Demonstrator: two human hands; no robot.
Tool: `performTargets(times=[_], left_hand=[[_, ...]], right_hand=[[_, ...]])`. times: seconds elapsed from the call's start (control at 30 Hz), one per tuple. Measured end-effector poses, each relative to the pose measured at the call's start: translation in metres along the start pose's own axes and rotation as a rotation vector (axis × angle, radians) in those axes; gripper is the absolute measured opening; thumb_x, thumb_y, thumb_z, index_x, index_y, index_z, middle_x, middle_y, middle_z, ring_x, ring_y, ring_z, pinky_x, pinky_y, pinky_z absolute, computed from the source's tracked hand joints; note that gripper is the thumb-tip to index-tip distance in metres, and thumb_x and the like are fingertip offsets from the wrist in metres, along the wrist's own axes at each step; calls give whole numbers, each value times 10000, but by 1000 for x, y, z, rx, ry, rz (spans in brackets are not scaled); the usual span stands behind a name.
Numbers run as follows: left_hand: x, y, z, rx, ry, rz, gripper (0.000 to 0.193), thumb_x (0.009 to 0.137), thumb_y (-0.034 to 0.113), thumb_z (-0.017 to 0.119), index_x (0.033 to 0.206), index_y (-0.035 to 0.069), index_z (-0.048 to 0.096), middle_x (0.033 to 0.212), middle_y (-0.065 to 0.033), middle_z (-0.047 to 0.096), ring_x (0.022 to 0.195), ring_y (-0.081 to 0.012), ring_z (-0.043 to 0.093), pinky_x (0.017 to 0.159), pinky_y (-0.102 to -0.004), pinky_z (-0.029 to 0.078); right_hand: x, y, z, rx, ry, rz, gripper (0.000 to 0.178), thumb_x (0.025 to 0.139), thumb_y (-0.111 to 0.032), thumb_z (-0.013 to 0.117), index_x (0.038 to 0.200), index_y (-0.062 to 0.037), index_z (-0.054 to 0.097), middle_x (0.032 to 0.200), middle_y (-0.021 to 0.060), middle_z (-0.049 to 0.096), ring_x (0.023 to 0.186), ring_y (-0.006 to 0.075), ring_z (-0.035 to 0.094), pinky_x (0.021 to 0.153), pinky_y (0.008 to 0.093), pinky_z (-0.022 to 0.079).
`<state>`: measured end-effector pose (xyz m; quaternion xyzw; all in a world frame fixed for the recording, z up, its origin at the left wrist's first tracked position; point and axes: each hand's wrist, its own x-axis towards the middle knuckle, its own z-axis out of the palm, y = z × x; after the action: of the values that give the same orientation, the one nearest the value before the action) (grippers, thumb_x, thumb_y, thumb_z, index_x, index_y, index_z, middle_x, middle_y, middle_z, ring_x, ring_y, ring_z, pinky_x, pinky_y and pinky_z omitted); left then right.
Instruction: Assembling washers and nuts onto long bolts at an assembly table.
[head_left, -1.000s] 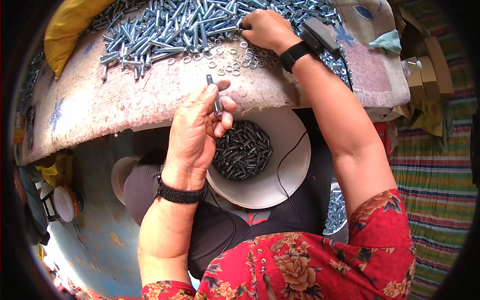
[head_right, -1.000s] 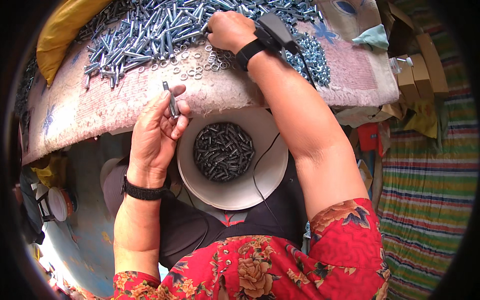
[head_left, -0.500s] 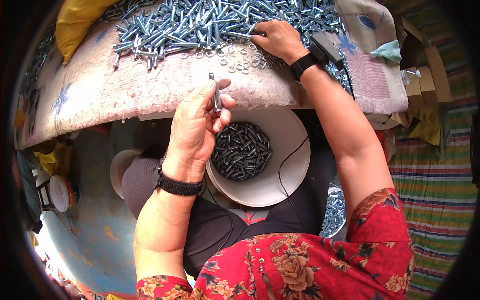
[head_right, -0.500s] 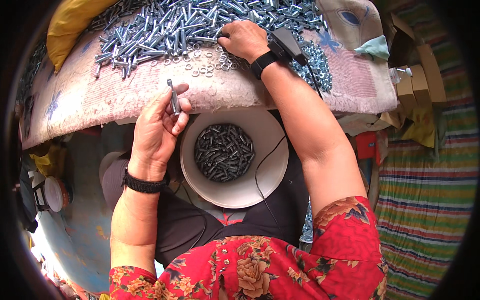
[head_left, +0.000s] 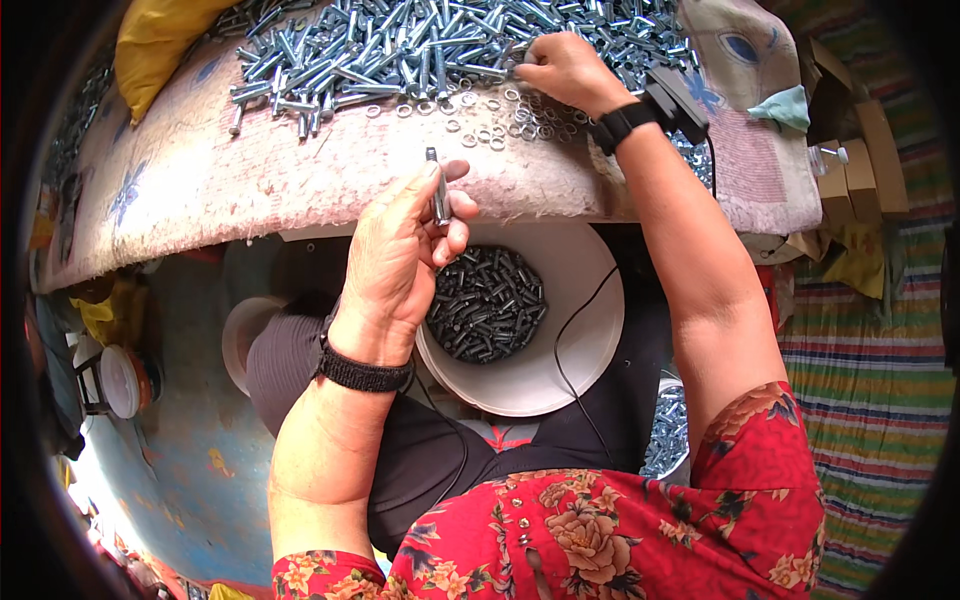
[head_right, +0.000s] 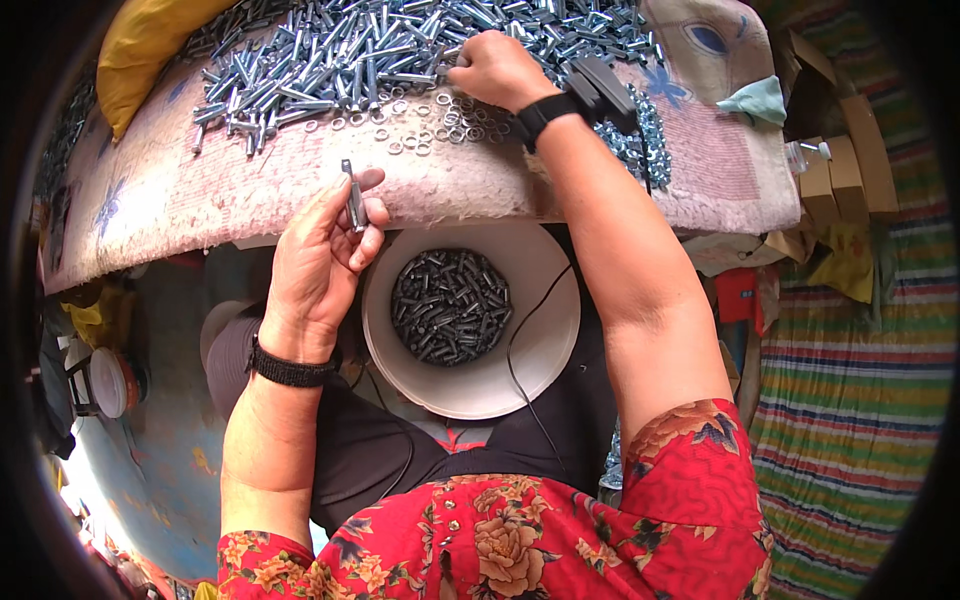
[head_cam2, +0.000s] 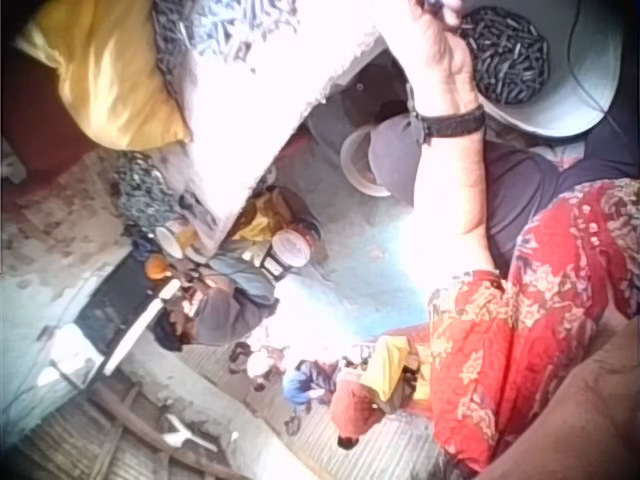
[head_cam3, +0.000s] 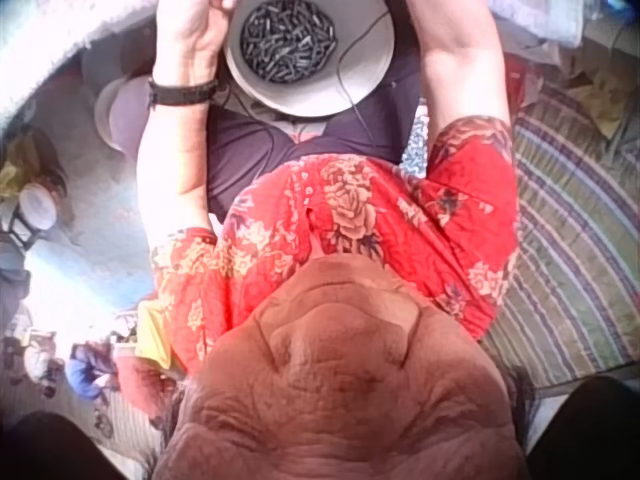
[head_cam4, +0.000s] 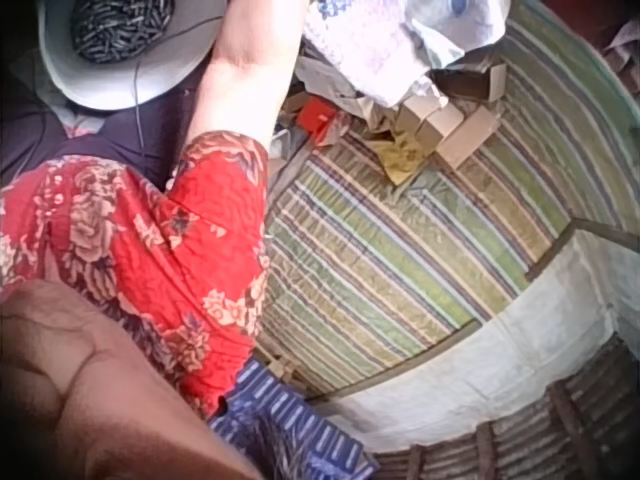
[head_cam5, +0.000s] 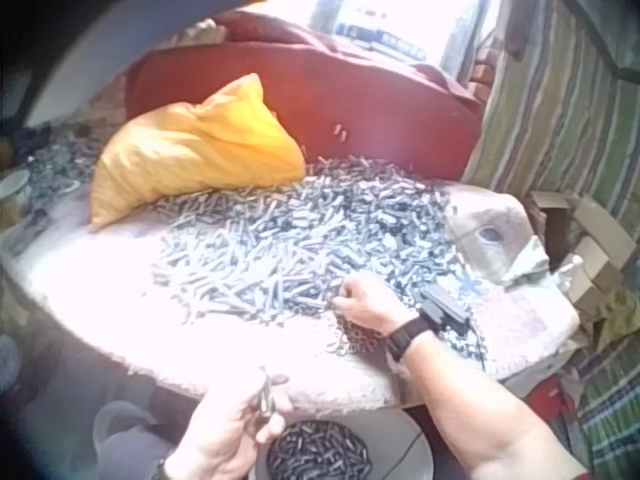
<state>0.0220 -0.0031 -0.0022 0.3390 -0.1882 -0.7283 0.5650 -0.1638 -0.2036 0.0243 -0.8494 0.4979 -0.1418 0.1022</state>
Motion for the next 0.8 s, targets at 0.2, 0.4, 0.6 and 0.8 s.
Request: performTargets(times=[0.2, 0.4, 0.6, 0.8], left_hand=[[-3, 2, -3, -12, 34, 36, 344, 951, 241, 448, 1126, -40, 542, 759, -75, 627, 575, -110, 538, 503, -202, 398], [-5, 0, -4, -20, 64, 41, 286, 923, 266, 512, 1030, 12, 588, 730, -60, 614, 529, -90, 536, 424, -166, 346], [-6, 2, -6, -15, 54, 48, 283, 918, 269, 519, 1028, 18, 592, 733, -56, 611, 530, -89, 534, 431, -162, 343], [-7, 2, -4, -1, 61, 40, 279, 926, 259, 505, 1040, 17, 585, 737, -58, 612, 533, -85, 531, 432, -166, 339]], right_hand=[[-53, -45, 12, 277, 247, -294, 145, 749, -118, 656, 716, -17, 557, 544, 73, 544, 469, 135, 508, 459, 277, 407], [-77, -65, 21, 26, 181, -419, 124, 750, -125, 658, 802, -52, 571, 626, 119, 546, 556, 258, 558, 526, 333, 444], [-70, -60, 17, 119, 277, -526, 172, 744, -126, 679, 890, -40, 651, 758, 107, 570, 629, 247, 552, 597, 328, 453], [-64, -69, 34, -9, 164, -407, 120, 757, -170, 629, 807, -61, 626, 760, 100, 583, 685, 312, 591, 603, 395, 474]])
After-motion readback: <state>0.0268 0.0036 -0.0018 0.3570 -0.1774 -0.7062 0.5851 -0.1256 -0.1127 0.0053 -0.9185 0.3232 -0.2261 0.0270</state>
